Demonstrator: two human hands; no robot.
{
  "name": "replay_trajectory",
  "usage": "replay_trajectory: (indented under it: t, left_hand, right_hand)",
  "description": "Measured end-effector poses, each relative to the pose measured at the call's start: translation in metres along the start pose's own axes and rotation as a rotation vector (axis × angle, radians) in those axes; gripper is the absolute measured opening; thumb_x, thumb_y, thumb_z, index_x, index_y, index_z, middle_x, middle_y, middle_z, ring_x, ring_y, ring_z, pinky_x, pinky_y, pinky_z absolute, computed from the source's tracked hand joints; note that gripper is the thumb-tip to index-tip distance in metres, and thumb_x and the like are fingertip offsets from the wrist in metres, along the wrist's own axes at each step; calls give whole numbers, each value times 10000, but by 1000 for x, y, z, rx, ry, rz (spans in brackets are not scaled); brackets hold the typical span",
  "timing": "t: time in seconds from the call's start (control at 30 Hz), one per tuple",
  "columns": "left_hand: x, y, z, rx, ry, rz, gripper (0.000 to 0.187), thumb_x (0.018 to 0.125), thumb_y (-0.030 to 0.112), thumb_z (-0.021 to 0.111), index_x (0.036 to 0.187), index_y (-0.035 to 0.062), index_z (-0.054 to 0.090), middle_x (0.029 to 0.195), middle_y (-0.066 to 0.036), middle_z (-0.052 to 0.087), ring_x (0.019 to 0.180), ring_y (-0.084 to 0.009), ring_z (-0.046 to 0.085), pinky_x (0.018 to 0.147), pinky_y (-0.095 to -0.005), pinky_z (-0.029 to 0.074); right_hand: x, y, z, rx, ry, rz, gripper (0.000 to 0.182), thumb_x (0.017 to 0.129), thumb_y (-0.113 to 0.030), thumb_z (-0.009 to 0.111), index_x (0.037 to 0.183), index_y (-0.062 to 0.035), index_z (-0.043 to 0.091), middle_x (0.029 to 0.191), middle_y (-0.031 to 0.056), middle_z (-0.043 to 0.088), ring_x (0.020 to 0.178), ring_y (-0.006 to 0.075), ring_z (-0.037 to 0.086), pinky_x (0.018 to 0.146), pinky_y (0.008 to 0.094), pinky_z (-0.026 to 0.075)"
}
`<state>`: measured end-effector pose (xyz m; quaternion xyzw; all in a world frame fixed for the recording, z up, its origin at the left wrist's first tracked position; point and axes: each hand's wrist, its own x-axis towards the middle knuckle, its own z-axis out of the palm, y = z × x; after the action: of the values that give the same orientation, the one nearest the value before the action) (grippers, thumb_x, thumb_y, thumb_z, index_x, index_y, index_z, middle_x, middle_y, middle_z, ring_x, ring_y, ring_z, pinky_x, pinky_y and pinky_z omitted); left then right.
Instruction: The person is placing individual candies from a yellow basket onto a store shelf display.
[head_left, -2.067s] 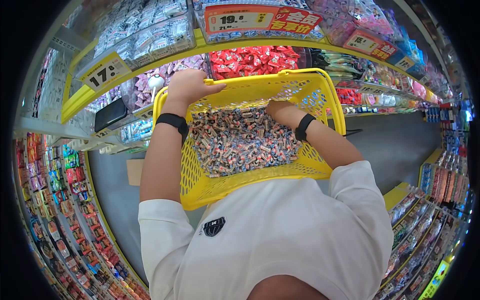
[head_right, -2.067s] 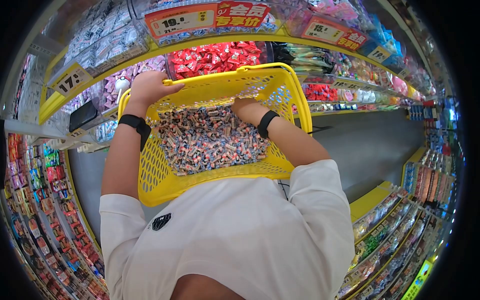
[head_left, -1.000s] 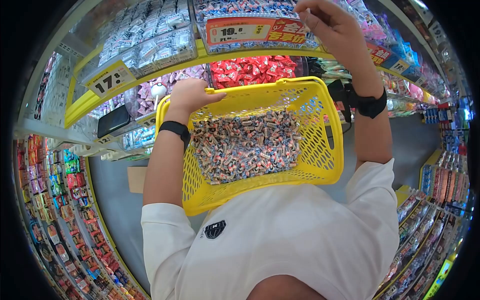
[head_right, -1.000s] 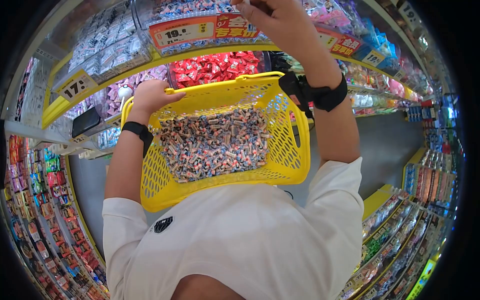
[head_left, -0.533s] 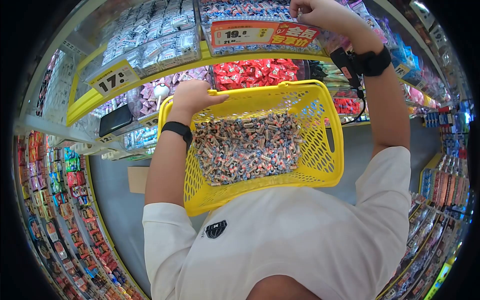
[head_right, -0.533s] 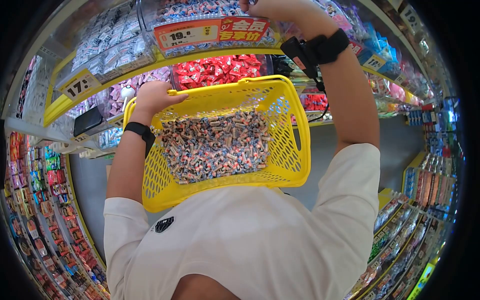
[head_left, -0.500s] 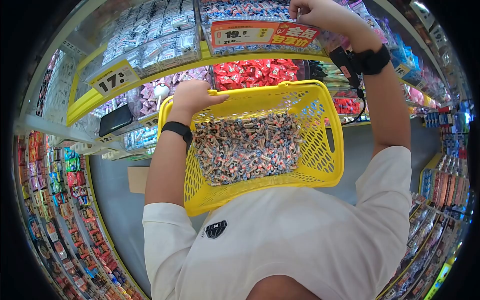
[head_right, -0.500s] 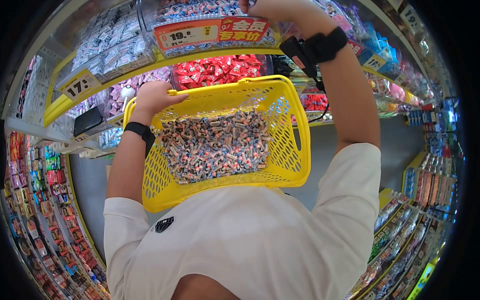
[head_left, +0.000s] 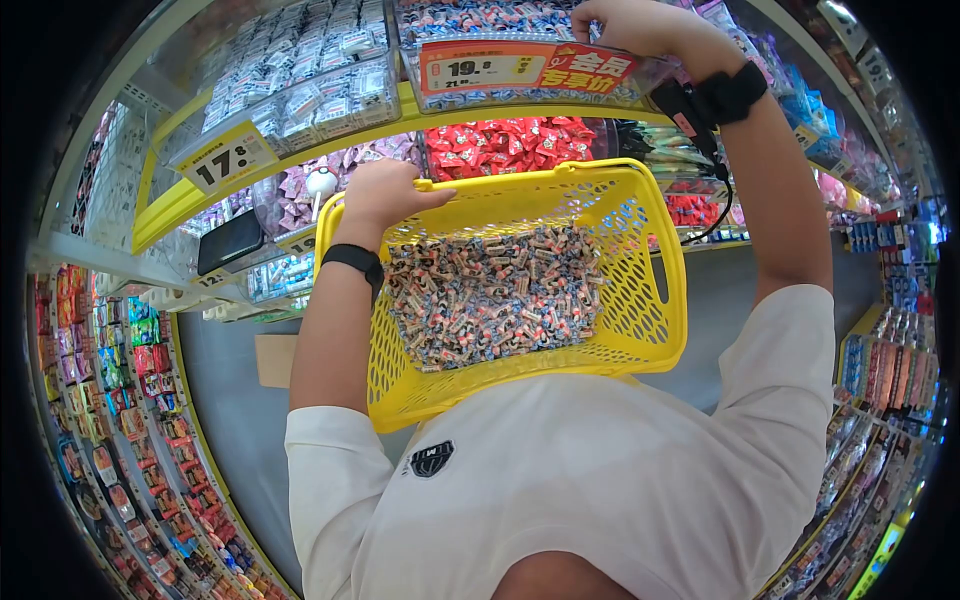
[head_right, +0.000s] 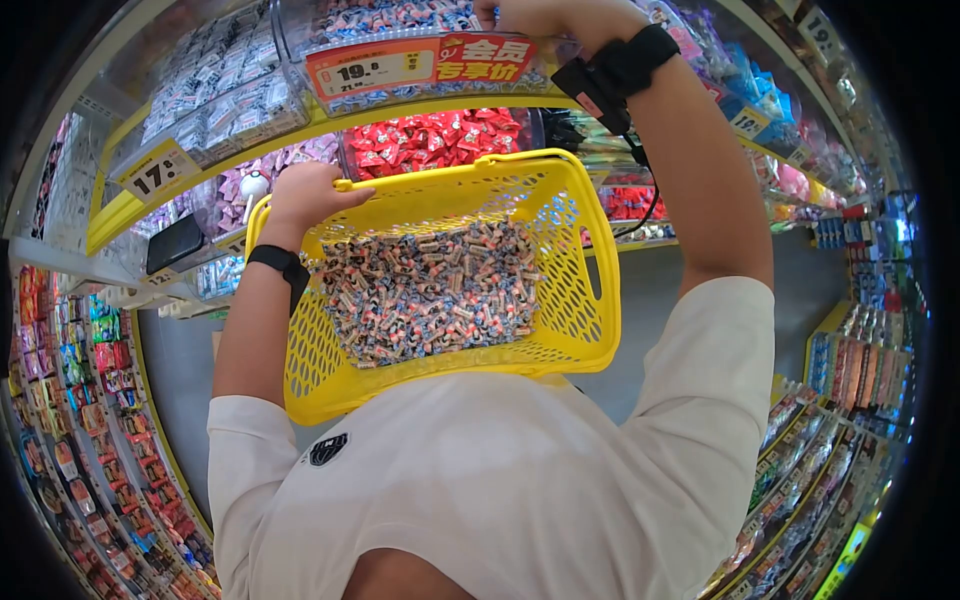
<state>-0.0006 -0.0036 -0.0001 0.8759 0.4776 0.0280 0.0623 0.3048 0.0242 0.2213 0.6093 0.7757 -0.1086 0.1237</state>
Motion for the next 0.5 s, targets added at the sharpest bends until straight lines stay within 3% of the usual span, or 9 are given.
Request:
replay_trajectory:
  t: [0.2, 0.3, 0.4, 0.5]
  left_hand:
    - [0, 1, -1, -9, 6, 4, 710, 726, 756, 604, 702, 55, 710, 677, -135, 658, 660, -319, 651, 629, -439, 507]
    - [-1, 0, 1, -17, 18, 8, 707, 728, 750, 610, 694, 50, 705, 674, -145, 653, 662, -332, 646, 635, -447, 506]
    - [0, 0, 2, -12, 22, 5, 702, 727, 748, 612, 700, 53, 708, 681, -145, 656, 673, -333, 649, 642, -447, 508]
    - [-1, 0, 1, -15, 28, 7, 694, 728, 743, 616, 709, 57, 713, 688, -144, 659, 684, -332, 651, 651, -446, 508]
  right_hand:
    - [20, 24, 18, 31, 174, -93, 240, 811, -196, 597, 976, -41, 678, 915, 190, 698, 847, 339, 656, 741, 427, 507]
    - [7, 12, 16, 68, 324, 10, 213, 818, -183, 580, 945, -39, 673, 899, 199, 696, 826, 368, 658, 743, 429, 516]
    - [-11, 1, 17, 84, 569, -63, 205, 826, -184, 577, 930, -32, 667, 878, 218, 685, 809, 386, 662, 722, 430, 516]
    - [-38, -16, 18, 166, 739, -113, 185, 842, -180, 596, 894, -9, 643, 740, 204, 635, 705, 296, 647, 654, 382, 499]
